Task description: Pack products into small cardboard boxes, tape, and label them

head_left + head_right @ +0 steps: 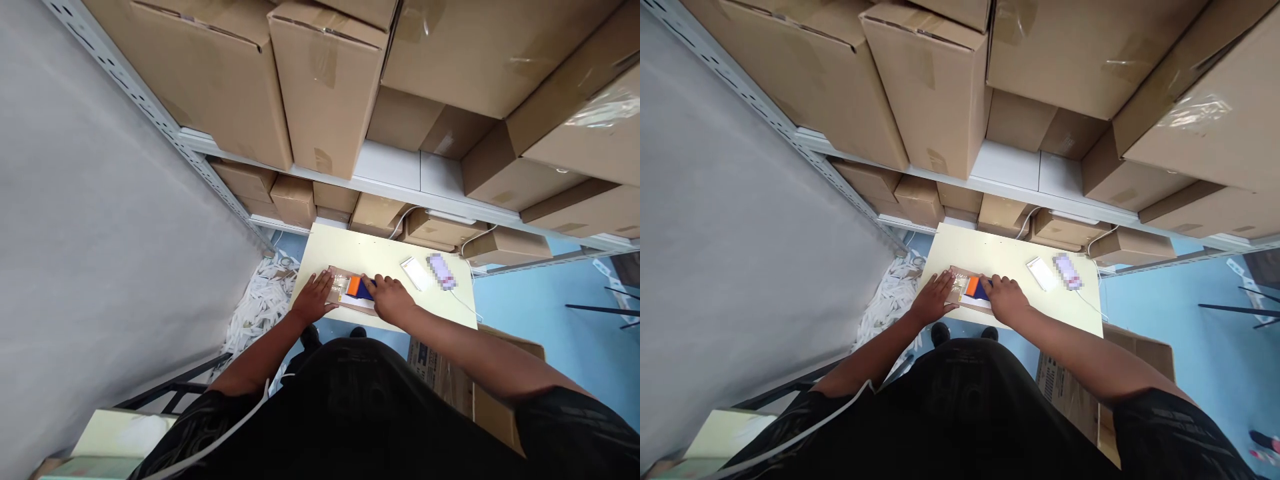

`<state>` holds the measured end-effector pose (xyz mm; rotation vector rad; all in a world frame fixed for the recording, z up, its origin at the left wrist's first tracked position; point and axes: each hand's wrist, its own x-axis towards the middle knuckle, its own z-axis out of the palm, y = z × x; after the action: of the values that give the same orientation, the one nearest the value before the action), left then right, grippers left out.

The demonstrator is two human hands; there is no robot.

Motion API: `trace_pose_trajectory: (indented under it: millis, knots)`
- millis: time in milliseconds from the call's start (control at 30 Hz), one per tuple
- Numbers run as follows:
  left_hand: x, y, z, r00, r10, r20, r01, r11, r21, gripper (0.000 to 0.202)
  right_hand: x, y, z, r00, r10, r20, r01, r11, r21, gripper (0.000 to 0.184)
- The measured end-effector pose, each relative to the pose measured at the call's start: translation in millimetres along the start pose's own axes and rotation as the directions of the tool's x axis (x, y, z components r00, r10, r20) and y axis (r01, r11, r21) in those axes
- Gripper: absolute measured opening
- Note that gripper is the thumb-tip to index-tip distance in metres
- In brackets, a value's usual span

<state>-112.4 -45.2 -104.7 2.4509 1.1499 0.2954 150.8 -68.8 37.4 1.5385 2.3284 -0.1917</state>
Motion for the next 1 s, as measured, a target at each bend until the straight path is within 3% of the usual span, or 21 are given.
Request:
trace_pose_trajectory:
  millis: [133, 267, 400, 500, 667, 767, 867, 933, 1000]
  knots:
    - [0.0, 0.7, 0.7, 1.000, -0.009, 0.004, 0.009, 1.000, 0.006, 0.088, -40.7, 46.4, 15.3, 1.000, -0.008, -0.008, 0.008, 1.000, 0.030, 0.083]
    - [0.0, -1.3, 3.8, 1.000, -0.001, -0.018, 0.001, 1.000, 0.003, 0.090, -87.9, 97.3, 41.7, 1.000, 0.004, -0.003, -0.003, 0.999, 0.050, 0.080]
    - [-0.2, -2.5, 6.7, 1.000, 0.005, -0.017, -0.004, 0.999, 0.048, 0.091, -115.6, 124.6, 73.6, 0.999, 0.011, 0.036, -0.012, 1.000, 0.026, 0.079]
    - [-0.3, -2.8, 8.3, 1.000, 0.007, -0.013, -0.006, 0.998, 0.063, 0.092, -109.8, 121.8, 95.4, 0.998, -0.002, 0.068, 0.000, 0.999, 0.033, 0.079]
    - [-0.4, -3.6, 10.4, 1.000, 0.007, -0.015, -0.006, 0.996, 0.085, 0.095, -60.1, 96.9, 118.7, 0.987, -0.001, 0.163, -0.019, 0.992, 0.124, 0.082]
    - [-0.5, -4.1, 11.9, 1.000, 0.011, -0.028, -0.009, 0.997, 0.074, 0.096, -39.9, 91.6, 132.3, 0.957, 0.019, 0.288, -0.094, 0.964, 0.250, 0.085]
    - [-0.3, -3.8, 12.3, 0.999, 0.008, -0.037, -0.007, 0.999, 0.041, 0.096, -43.7, 94.6, 153.5, 0.924, 0.046, 0.380, -0.176, 0.932, 0.317, 0.081]
    - [-0.2, -2.8, 11.9, 0.999, -0.002, -0.040, 0.002, 1.000, 0.002, 0.095, -54.5, 98.7, 170.0, 0.927, 0.075, 0.367, -0.202, 0.925, 0.323, 0.079]
    - [-1.3, -1.8, 12.1, 0.999, -0.018, -0.040, 0.015, 0.997, -0.070, 0.095, -64.7, 104.7, 185.0, 0.930, 0.164, 0.330, -0.296, 0.864, 0.406, 0.077]
